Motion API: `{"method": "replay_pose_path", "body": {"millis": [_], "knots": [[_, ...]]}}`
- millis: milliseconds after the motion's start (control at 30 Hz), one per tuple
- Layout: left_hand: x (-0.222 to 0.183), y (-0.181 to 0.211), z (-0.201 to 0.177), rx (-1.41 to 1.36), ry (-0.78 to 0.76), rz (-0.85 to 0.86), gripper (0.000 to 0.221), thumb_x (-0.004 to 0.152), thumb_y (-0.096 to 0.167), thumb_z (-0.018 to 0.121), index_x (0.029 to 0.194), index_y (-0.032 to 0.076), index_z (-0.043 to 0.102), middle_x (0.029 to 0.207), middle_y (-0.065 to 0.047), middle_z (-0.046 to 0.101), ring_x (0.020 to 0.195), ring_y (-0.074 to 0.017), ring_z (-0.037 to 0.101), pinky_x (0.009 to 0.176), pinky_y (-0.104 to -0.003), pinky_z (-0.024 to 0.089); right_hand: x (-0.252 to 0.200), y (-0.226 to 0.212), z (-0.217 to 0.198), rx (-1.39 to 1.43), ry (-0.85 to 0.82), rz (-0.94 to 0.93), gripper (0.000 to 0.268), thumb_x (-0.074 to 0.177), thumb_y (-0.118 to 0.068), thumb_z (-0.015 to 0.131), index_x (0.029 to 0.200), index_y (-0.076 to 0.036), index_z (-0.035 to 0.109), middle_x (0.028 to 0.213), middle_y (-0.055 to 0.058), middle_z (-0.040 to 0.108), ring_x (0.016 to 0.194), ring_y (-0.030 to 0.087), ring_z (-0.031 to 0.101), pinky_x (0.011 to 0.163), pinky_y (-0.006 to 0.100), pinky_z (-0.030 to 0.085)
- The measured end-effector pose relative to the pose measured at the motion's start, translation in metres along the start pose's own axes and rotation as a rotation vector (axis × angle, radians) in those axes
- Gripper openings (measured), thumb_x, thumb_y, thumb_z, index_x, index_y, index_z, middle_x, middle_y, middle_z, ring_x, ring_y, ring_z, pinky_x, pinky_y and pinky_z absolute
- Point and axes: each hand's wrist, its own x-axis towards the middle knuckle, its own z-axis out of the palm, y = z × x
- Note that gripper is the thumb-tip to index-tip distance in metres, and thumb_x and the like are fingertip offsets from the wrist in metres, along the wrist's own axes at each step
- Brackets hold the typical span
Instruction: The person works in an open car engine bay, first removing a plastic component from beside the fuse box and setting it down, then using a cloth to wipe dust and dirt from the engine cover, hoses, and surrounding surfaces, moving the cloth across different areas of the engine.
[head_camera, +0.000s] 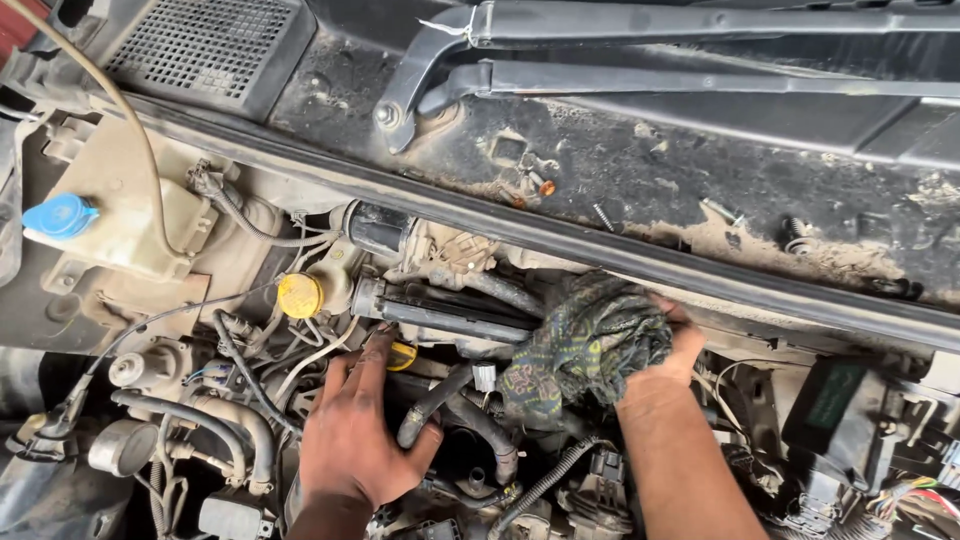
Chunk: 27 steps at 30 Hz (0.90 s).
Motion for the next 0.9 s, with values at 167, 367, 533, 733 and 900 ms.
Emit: {"method": "replay_pose_path", "body": {"millis": [167, 367, 533, 733, 900], "knots": [[-0.001, 0.011, -0.012, -0.033, -0.085, -0.128, 0.109, 0.056, 0.035, 0.082, 0.155, 0.014, 0.041, 0.133, -0.015, 0.063, 0.116, -0.0354, 0.056, 0.096, -0.043, 0.049, -0.015, 0.015, 0.008, -0.371, 0.140, 0.156, 0.023, 0.085, -0.032, 0.049, 0.072, -0.014, 0.057, 0.075, 0.011, 0.068, 0.070, 0.029, 0.066, 0.069, 0.049, 0.057], [0.000, 0.012, -0.008, 0.049, 0.006, 0.006, 0.109, 0.055, 0.038, 0.084, 0.152, 0.012, 0.043, 0.125, -0.017, 0.067, 0.116, -0.0411, 0.056, 0.096, -0.047, 0.050, -0.019, 0.021, 0.016, -0.525, -0.146, 0.477, 0.021, 0.077, -0.016, 0.057, 0.085, 0.002, 0.065, 0.075, 0.017, 0.070, 0.062, 0.032, 0.067, 0.068, 0.046, 0.057], [-0.003, 0.000, 0.005, 0.019, 0.048, 0.018, 0.105, 0.053, 0.036, 0.083, 0.148, 0.009, 0.046, 0.115, -0.019, 0.066, 0.109, -0.0406, 0.062, 0.090, -0.047, 0.053, -0.022, 0.023, 0.020, -0.339, -0.017, 0.354, 0.020, 0.075, -0.016, 0.054, 0.088, -0.004, 0.063, 0.091, 0.018, 0.071, 0.077, 0.034, 0.069, 0.079, 0.046, 0.061], [-0.002, 0.007, -0.001, 0.022, -0.031, -0.103, 0.109, 0.055, 0.040, 0.088, 0.151, 0.014, 0.044, 0.120, -0.020, 0.063, 0.105, -0.0390, 0.064, 0.092, -0.046, 0.053, -0.020, -0.002, 0.020, -0.156, 0.418, -0.137, 0.019, 0.082, -0.017, 0.052, 0.092, -0.003, 0.060, 0.100, 0.015, 0.068, 0.084, 0.030, 0.070, 0.085, 0.048, 0.059], [-0.002, 0.001, 0.003, -0.014, 0.059, 0.023, 0.102, 0.053, 0.035, 0.083, 0.145, 0.009, 0.047, 0.120, -0.021, 0.066, 0.107, -0.0411, 0.063, 0.089, -0.048, 0.053, -0.017, 0.016, 0.014, -0.366, 0.265, 0.037, 0.009, 0.081, -0.017, 0.055, 0.087, -0.011, 0.058, 0.085, 0.011, 0.066, 0.078, 0.028, 0.066, 0.077, 0.045, 0.057]]}}
